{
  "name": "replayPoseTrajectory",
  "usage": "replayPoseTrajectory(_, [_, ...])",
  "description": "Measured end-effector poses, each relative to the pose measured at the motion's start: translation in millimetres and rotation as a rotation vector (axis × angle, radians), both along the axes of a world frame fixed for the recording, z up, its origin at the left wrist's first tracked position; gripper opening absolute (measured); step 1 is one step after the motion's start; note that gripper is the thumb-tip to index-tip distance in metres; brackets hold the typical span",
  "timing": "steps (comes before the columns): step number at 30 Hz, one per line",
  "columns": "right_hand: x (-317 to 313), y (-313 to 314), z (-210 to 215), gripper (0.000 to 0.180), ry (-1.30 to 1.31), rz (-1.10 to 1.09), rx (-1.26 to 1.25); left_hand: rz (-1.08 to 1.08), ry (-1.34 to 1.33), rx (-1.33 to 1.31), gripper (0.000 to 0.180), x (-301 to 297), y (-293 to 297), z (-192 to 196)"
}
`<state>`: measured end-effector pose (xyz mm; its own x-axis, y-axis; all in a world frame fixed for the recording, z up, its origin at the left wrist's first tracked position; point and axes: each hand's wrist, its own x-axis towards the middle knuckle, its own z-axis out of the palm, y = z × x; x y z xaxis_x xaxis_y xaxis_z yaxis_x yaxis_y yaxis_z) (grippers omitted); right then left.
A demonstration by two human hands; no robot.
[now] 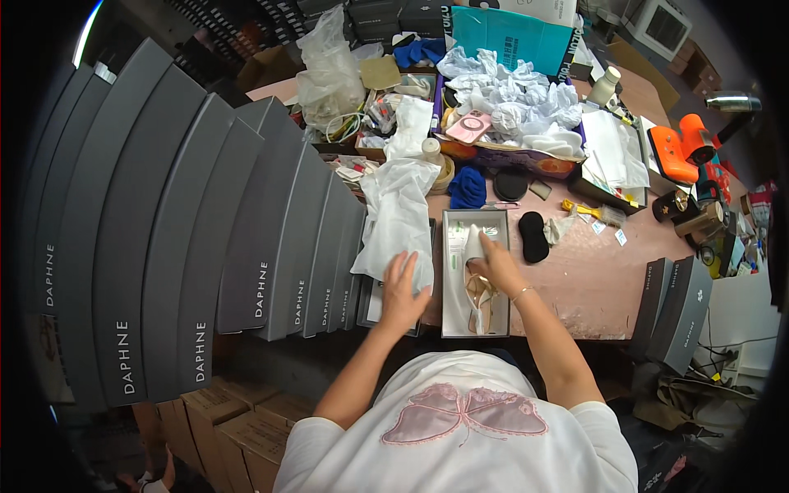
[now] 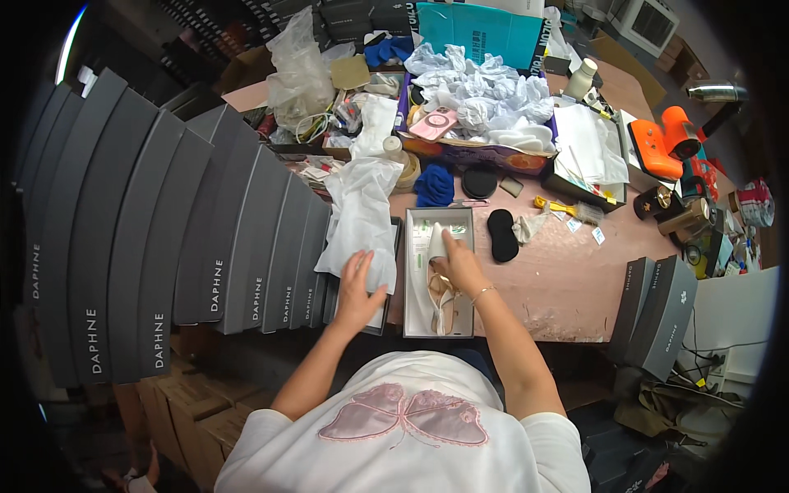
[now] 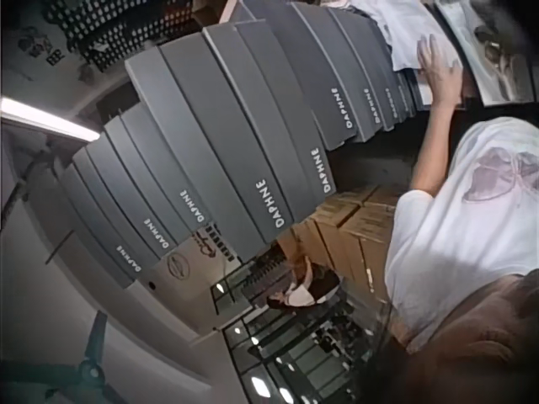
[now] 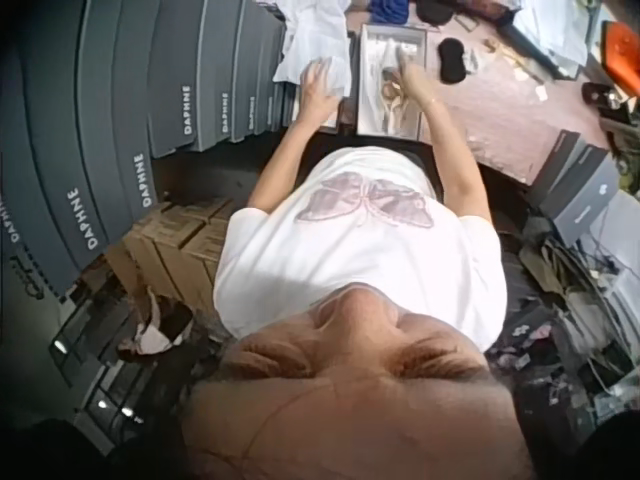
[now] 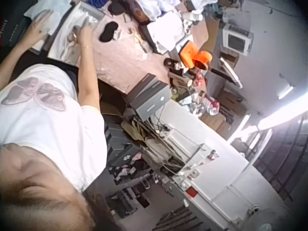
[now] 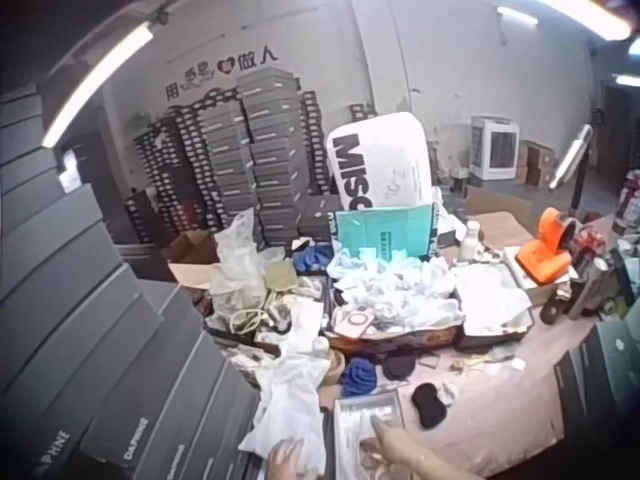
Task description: Packing high-heeled shoes into boxes with tissue paper and silica gel inserts.
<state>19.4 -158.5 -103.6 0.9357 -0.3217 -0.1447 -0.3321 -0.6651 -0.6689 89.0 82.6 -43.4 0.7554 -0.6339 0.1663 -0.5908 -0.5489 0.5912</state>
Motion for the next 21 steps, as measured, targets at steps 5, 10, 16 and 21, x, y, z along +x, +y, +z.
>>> replayPoseTrajectory(5, [1,25,0,0.030,-0.463,0.029,-0.297,-0.053,-0.255,0.425,0.056,51,35,-20])
replayPoseTrajectory(10, [-53,20,59,0.023,0.045,0.118,0.024,0.106,0.025,-0.084,0.005,100,26,-58])
replayPoseTrajectory(16, [-99,25,41,0.035,0.018,0.233,-0.426,-0.357,0.292,0.122,0.012,24,50,-35])
replayPoseTrajectory(21, [-72,35,2,0.052,0.025,0.472,-0.644,-0.285,0.224,0.394,0.023,38,53,-55])
